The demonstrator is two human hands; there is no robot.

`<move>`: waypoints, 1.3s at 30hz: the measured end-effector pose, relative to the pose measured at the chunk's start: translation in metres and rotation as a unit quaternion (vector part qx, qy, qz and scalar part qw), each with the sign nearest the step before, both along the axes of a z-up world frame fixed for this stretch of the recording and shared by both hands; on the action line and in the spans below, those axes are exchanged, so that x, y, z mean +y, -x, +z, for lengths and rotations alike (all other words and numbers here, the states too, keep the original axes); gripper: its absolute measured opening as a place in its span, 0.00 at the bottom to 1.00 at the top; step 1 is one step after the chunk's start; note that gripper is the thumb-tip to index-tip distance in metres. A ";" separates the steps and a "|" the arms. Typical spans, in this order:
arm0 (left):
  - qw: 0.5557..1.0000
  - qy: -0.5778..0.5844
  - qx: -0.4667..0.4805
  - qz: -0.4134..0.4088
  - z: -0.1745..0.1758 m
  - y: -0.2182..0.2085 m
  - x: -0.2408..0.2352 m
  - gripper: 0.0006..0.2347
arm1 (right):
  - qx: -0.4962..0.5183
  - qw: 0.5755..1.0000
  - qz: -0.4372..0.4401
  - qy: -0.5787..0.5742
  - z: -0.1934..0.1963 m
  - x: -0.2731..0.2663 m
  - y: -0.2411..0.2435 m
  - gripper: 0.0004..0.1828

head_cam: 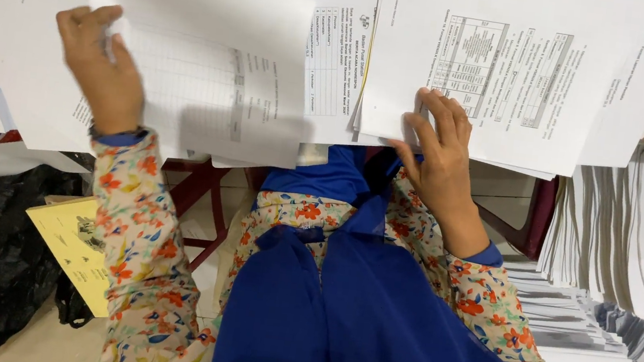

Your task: The person sits on the floor and sorts through a large pile of printed documents. They pick up sheets, flip through them, and place them into separate stacks on the floor.

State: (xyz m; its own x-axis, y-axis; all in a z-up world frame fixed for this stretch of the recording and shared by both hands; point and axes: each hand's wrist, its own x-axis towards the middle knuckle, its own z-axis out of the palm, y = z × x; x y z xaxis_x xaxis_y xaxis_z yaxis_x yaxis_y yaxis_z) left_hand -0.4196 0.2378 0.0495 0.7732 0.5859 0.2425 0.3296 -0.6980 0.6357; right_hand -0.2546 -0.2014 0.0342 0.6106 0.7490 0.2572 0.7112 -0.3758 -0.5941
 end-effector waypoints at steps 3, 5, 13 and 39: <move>0.987 -0.120 0.098 0.036 -0.021 -0.004 -0.008 0.24 | 0.039 0.999 0.001 -0.021 -0.002 -0.002 0.001 0.07; 0.973 -0.131 0.137 0.130 -0.033 -0.011 -0.017 0.19 | 0.151 0.980 -0.064 -0.115 0.004 0.001 0.001 0.07; 0.994 -0.042 0.052 -0.089 -0.020 -0.047 -0.124 0.17 | 0.294 0.896 -0.291 -0.161 -0.010 -0.012 -0.019 0.10; 0.979 -0.033 0.096 -0.174 -0.029 -0.120 -0.151 0.28 | 0.221 0.837 -0.421 -0.271 -0.029 -0.048 -0.039 0.20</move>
State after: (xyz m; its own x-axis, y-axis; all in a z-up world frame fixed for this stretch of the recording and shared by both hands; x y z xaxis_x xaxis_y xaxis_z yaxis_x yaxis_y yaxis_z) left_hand -0.2994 0.0870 0.0204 0.9585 0.2666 0.1013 0.1735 -0.8269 0.5349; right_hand -0.2159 -0.2492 0.0053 0.9885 -0.1482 0.0304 -0.0037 -0.2240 -0.9746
